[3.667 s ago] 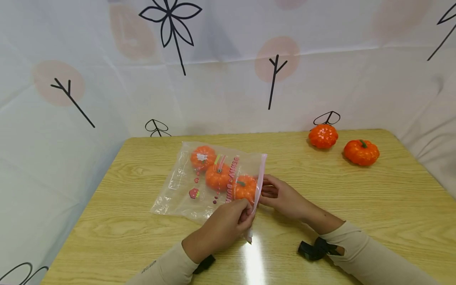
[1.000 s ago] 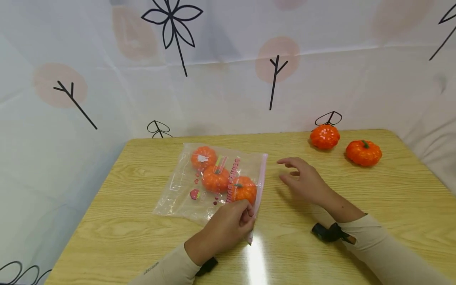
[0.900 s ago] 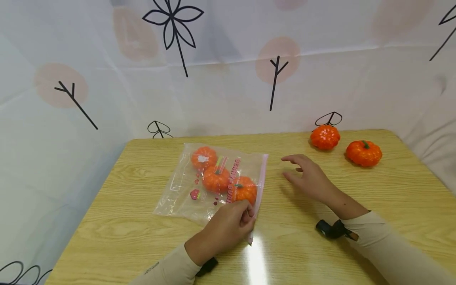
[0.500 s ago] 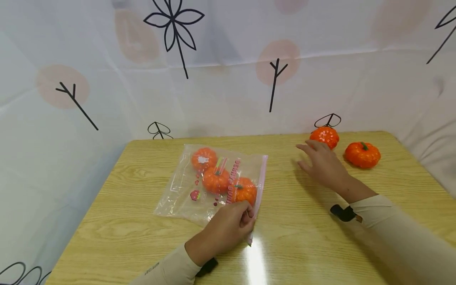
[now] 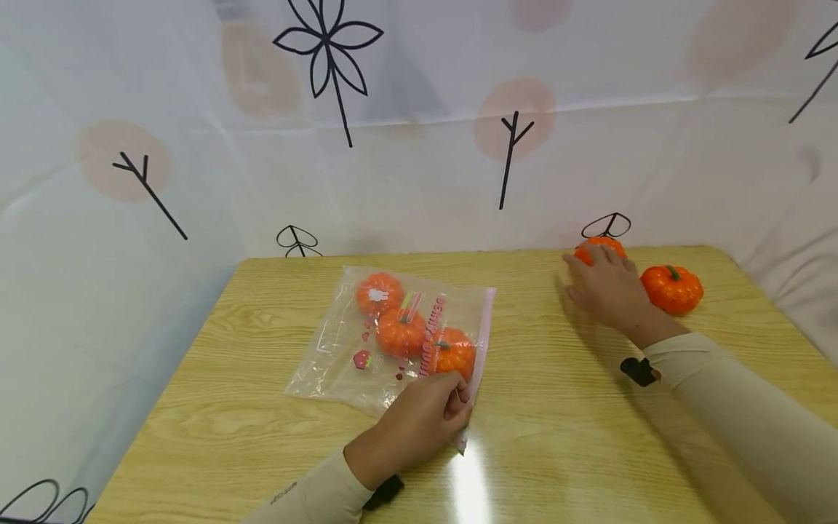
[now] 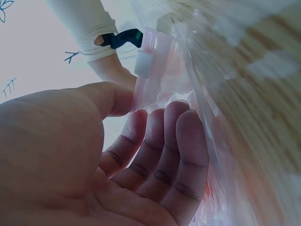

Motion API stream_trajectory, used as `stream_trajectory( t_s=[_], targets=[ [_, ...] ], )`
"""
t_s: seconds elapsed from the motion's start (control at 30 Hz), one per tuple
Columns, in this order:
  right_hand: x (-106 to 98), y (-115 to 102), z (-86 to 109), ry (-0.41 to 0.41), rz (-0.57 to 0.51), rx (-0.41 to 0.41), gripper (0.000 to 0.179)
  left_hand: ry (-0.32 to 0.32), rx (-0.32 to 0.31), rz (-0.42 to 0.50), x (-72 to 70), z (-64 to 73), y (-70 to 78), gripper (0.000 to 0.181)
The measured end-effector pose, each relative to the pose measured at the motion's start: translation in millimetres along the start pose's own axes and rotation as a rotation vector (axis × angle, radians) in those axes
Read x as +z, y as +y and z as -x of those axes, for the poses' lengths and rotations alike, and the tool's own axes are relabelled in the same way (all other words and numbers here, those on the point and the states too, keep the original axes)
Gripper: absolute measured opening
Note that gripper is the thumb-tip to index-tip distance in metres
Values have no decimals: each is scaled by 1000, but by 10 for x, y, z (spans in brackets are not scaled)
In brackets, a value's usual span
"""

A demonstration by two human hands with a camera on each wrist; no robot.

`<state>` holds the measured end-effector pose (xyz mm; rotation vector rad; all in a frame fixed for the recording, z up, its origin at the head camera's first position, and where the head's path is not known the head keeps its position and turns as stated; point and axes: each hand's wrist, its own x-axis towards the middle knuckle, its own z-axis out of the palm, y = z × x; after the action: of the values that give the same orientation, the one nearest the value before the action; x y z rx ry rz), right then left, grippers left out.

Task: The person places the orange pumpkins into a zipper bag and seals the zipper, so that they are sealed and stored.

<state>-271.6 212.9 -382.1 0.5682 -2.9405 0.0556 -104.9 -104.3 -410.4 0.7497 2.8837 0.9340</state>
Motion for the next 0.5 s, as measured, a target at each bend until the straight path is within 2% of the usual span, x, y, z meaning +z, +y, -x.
stream_trajectory(
  t_s=[0.27, 0.5],
  targets=[
    [49, 147, -87, -35, -40, 38, 60, 1, 5, -10, 6, -1, 1, 7],
    [55, 227, -129, -45, -22, 53, 59, -3, 2, -8, 18, -3, -1, 7]
  ],
)
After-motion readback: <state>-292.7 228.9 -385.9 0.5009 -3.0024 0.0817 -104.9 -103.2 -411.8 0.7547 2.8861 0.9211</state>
